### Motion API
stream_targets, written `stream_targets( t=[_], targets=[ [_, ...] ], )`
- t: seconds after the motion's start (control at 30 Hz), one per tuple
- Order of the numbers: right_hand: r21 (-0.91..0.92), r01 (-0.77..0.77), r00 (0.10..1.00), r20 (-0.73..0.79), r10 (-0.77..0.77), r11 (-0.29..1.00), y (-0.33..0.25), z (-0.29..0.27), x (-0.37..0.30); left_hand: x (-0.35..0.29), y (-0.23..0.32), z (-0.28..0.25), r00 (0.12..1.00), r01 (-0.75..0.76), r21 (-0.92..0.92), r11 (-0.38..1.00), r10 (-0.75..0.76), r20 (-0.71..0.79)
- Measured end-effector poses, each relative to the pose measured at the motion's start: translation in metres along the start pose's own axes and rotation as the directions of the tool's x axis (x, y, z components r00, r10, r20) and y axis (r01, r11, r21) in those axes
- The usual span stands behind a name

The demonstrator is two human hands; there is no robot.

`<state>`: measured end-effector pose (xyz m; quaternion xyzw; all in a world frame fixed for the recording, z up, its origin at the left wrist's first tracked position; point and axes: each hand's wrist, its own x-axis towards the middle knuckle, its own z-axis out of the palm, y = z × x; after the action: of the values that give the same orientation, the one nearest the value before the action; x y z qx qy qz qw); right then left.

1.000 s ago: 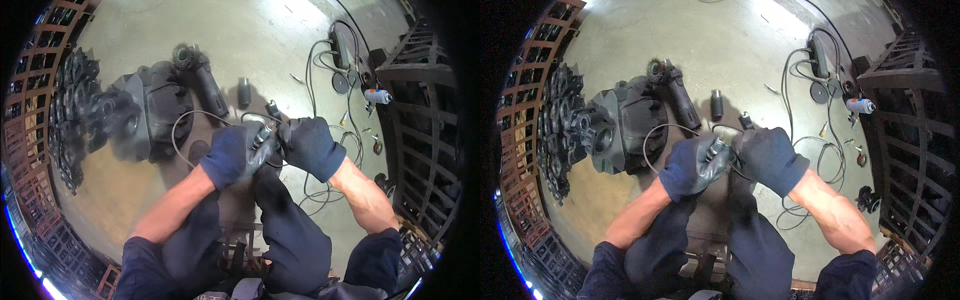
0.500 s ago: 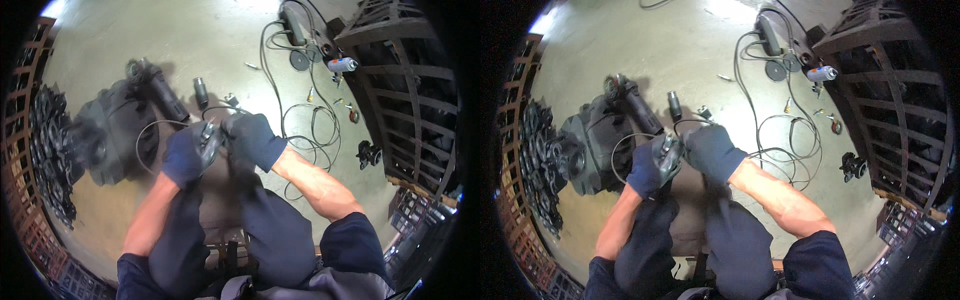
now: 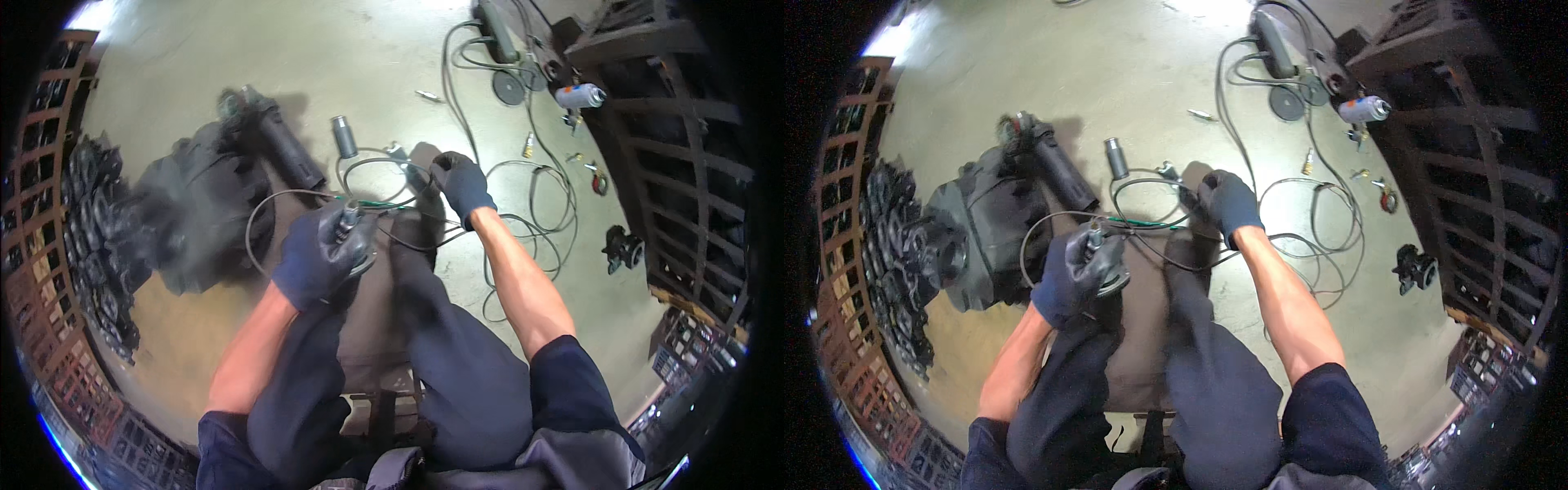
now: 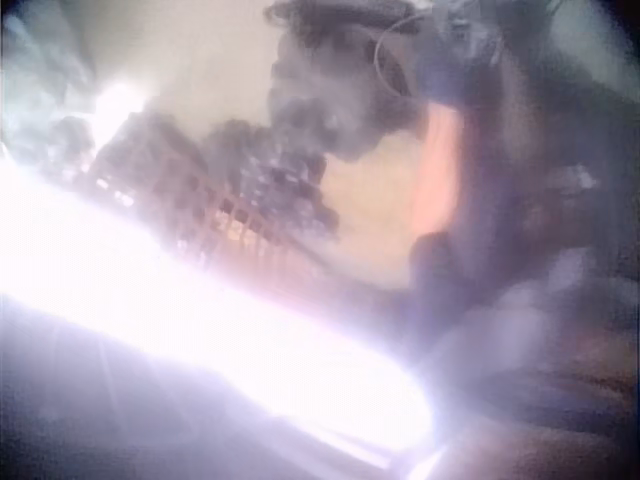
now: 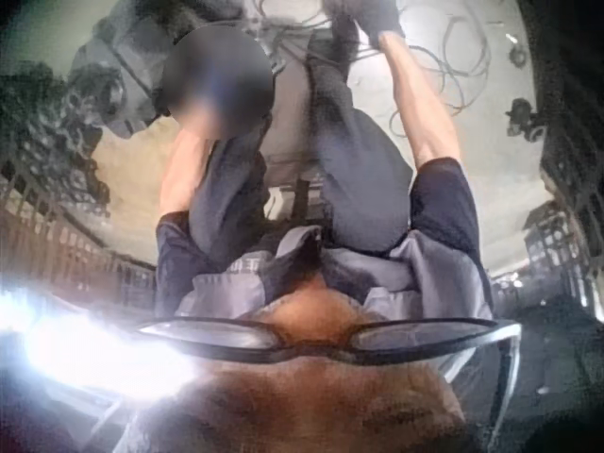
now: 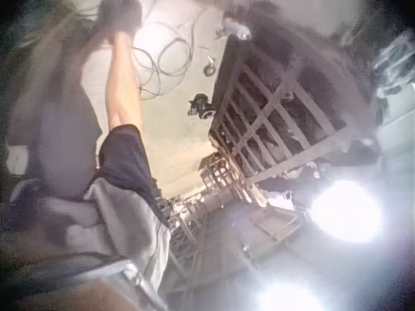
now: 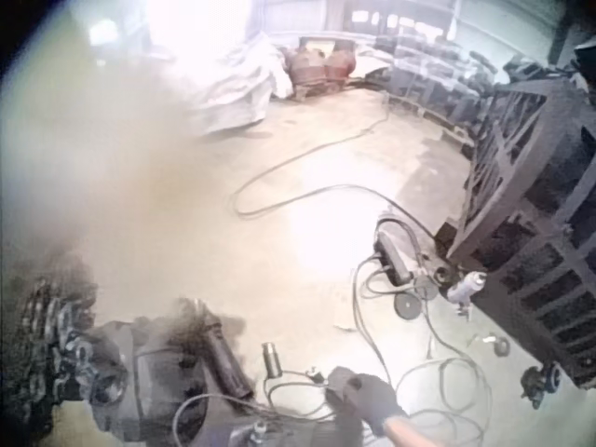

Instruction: The person sits on the floor and uses a handheld angle grinder to smooth the surfaces of metal engine parts. They repeatedly pick up parts, grind them, inspect them, and place them on a cardboard sheet.

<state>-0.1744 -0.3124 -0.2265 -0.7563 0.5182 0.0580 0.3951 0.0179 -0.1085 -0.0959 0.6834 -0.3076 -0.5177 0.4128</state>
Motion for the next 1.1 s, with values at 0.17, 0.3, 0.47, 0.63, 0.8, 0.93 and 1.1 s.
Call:
stream_targets(
  t=[0.17,0.3,0.47,0.63,0.8,0.93,1.1],
  targets=[
    [-0.292,0.077,0.993,-0.062,-0.1,0.953,0.021,0.048,0.036,0.006,-0.008,0.006,0.993,-0.11,-0.055,0.992,0.107,-0.057],
    [-0.307,0.147,0.983,-0.062,-0.174,0.94,-0.013,0.049,0.013,0.005,-0.008,0.003,0.995,-0.038,-0.132,0.991,0.025,-0.1],
    [-0.195,0.134,0.982,-0.107,-0.157,0.972,-0.019,0.063,0.024,0.01,-0.016,-0.004,0.998,-0.055,-0.197,0.979,0.046,-0.053],
    [-0.097,-0.06,0.997,-0.054,0.055,0.993,-0.01,0.038,0.053,0.011,-0.017,-0.002,0.996,-0.077,-0.449,0.89,0.086,-0.001],
    [0.683,0.161,0.986,-0.136,-0.093,0.712,-0.046,-0.052,0.012,0.009,-0.005,-0.006,0.998,-0.069,-0.523,0.85,0.052,-0.047],
    [0.614,0.399,0.917,-0.252,-0.31,0.681,-0.11,-0.119,-0.048,-0.005,0.041,-0.015,0.958,-0.23,-0.165,0.959,0.193,-0.212],
    [0.518,0.262,0.961,-0.217,-0.172,0.814,-0.157,-0.172,-0.127,-0.047,0.127,-0.029,0.884,-0.377,0.135,0.916,0.4,-0.241]
  ],
)
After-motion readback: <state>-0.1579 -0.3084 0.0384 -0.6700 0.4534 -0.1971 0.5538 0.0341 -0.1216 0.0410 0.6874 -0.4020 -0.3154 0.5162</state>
